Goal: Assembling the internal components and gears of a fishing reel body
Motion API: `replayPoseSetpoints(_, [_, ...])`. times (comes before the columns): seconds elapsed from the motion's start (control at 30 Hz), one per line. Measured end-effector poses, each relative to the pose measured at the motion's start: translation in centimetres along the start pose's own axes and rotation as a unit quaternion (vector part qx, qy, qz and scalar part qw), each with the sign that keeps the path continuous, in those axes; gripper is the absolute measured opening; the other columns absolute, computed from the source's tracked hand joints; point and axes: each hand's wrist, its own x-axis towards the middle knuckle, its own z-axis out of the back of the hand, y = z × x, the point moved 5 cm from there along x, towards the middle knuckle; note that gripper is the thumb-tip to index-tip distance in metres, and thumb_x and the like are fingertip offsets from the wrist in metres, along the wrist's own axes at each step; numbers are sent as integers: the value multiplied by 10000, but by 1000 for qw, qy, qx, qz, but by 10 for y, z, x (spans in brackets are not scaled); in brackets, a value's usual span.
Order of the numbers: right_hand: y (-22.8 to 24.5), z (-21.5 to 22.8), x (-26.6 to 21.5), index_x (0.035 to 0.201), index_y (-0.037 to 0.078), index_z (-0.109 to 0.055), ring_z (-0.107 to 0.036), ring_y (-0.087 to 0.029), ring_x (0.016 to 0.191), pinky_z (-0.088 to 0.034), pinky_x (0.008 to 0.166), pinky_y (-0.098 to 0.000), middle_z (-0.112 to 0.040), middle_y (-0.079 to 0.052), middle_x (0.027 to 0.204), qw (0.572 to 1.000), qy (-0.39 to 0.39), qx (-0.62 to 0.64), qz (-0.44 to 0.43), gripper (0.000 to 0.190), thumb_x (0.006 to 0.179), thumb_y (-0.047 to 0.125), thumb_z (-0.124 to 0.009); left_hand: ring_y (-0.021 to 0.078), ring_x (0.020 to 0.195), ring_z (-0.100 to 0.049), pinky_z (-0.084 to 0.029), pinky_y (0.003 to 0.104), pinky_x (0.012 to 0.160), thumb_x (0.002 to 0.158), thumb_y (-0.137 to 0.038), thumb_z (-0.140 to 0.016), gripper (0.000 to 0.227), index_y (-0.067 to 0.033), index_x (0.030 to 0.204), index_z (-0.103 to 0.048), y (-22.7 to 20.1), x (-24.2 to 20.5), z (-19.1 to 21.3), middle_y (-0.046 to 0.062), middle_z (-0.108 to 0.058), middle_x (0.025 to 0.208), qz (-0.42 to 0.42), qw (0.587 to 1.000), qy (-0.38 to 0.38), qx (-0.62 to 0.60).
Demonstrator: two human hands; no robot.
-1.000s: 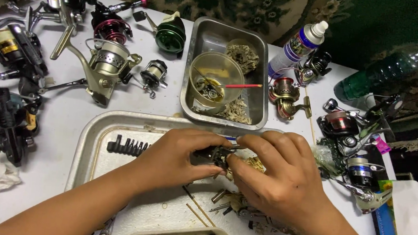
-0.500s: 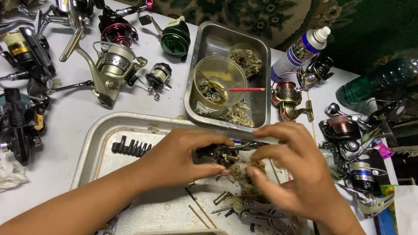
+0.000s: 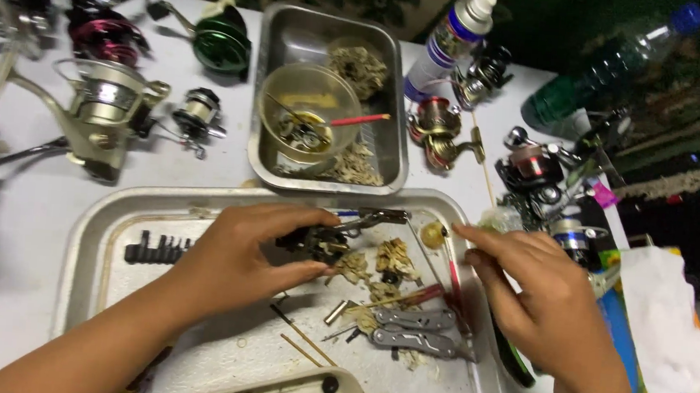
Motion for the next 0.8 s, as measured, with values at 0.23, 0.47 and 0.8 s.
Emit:
replayPoseSetpoints(0.23, [-8, -14, -17, 1305, 64, -670, -664, -284, 883, -497, 822, -425, -761, -91, 1051, 997, 35, -46, -52, 394, 914, 56, -623, 235, 1107, -750, -581, 386, 1016, 787, -292, -845, 507, -107, 1238, -708, -6, 2, 3, 84, -769, 1206, 0, 1000, 9, 6])
replayPoseSetpoints(0.47, [8, -39, -16, 1103, 38, -719, -691, -262, 869, -539, 803, -405, -748, -96, 988, 998, 61, 4, 12, 189, 925, 97, -694, 258, 1109, -750, -608, 384, 1017, 790, -245, -861, 543, -46, 1259, -672, -7, -2, 4, 125, -745, 1226, -22, 999, -2, 29])
replayPoseSetpoints(0.8, [8, -47, -9, 1003, 95, -773, -660, -201, 812, -576, 654, -301, -744, -71, 908, 990, 81, -105, 56, 119, 884, 96, -773, 266, 1143, -733, -585, 396, 1059, 811, -206, -877, 521, -24, 1253, -669, -11, -1, 10, 139, -736, 1232, -38, 998, -38, 22])
